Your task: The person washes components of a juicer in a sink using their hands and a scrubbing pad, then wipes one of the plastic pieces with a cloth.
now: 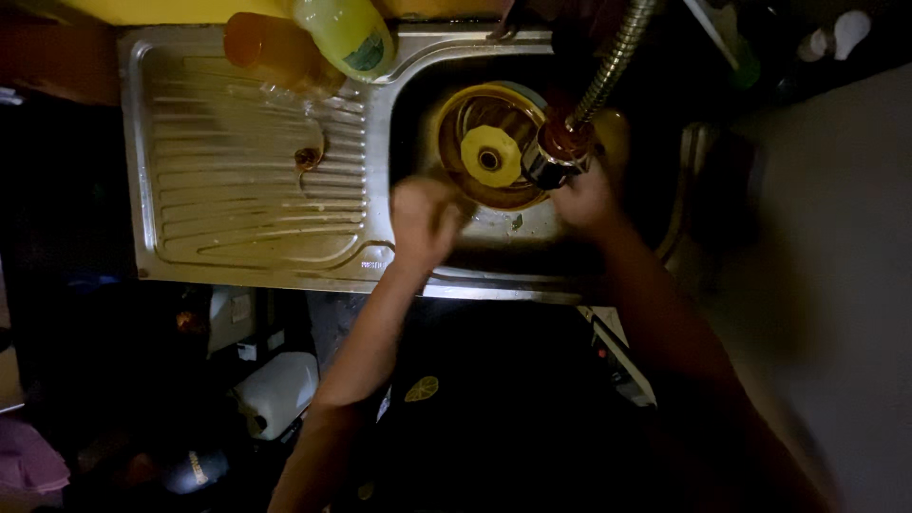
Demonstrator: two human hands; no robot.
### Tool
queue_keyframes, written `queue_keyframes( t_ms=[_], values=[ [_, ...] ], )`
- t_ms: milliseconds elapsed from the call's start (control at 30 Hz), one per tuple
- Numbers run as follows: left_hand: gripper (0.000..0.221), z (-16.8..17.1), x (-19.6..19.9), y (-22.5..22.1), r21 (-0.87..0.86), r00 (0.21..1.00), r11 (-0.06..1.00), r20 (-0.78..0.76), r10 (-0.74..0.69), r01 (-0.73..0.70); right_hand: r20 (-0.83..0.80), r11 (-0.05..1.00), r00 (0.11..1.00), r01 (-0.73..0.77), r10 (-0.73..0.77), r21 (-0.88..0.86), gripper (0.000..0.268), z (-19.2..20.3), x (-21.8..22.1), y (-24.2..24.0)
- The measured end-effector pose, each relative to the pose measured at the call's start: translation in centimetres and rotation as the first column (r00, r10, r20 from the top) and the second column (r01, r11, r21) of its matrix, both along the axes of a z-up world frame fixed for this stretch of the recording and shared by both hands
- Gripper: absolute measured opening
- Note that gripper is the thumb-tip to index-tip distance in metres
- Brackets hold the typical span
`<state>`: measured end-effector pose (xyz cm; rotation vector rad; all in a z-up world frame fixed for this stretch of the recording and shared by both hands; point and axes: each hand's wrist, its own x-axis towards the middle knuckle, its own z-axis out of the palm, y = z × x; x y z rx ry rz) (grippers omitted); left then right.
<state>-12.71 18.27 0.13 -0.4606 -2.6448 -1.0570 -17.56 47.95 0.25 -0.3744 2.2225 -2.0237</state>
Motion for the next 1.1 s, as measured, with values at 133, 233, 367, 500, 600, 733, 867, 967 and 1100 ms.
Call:
queue_keyframes(
  t_ms=[133, 233, 367, 500, 600, 733, 867, 967, 1100],
  values=[
    [0.054, 3.0, 0.3, 4.9, -0.211, 0.936, 0.912, 0.093, -0.340, 0.353, -0.063, 0.997, 0.996, -0.059, 0.056, -0.046, 0.029, 1.4, 0.9, -0.4],
    [0.046, 2.9, -1.9, 6.6, -0.270, 0.900, 0.865, 0.232, -0.368, 0.423, -0.141, 0.974, 0.990, 0.031, 0.000, 0.224, 0.033, 4.0, 1.0, 0.2],
    [0.037, 2.2, -3.9, 6.6, -0.519, 0.901, 0.758, 0.054, -0.431, 0.394, -0.242, 0.872, 0.970, 0.151, -0.039, 0.466, 0.051, 8.1, 0.9, 2.4],
    [0.036, 2.8, -4.7, 7.9, -0.553, 0.889, 0.748, -0.028, -0.457, 0.367, -0.338, 0.834, 0.937, 0.258, -0.093, 0.488, 0.061, 12.2, 1.3, 4.0],
    [0.030, 3.9, -4.7, 9.6, -0.551, 0.828, 0.619, 0.365, -0.425, 0.560, -0.337, 0.805, 0.932, 0.301, -0.134, 0.512, 0.059, 12.7, 1.4, 4.4],
    [0.027, 4.5, -4.4, 10.0, -0.622, 0.856, 0.704, -0.103, -0.507, 0.342, -0.294, 0.874, 0.936, 0.299, -0.192, 0.383, 0.054, 10.1, 1.4, 4.9],
    [0.031, 4.5, -4.6, 9.9, -0.528, 0.850, 0.697, 0.098, -0.517, 0.485, -0.572, 0.880, 0.804, 0.381, -0.163, 0.284, 0.057, 3.9, 0.3, 2.9],
    [0.027, 5.3, -5.4, 8.9, -0.524, 0.835, 0.670, 0.168, -0.525, 0.526, 0.289, 0.900, 0.862, 0.437, -0.417, -0.006, 0.051, -1.1, -0.4, 0.8],
    [0.035, 8.0, -6.9, 8.2, -0.449, 0.814, 0.692, 0.441, -0.379, 0.566, 0.246, 0.929, 0.896, 0.366, -0.369, 0.056, 0.066, -4.2, -0.9, 0.3]
  ],
)
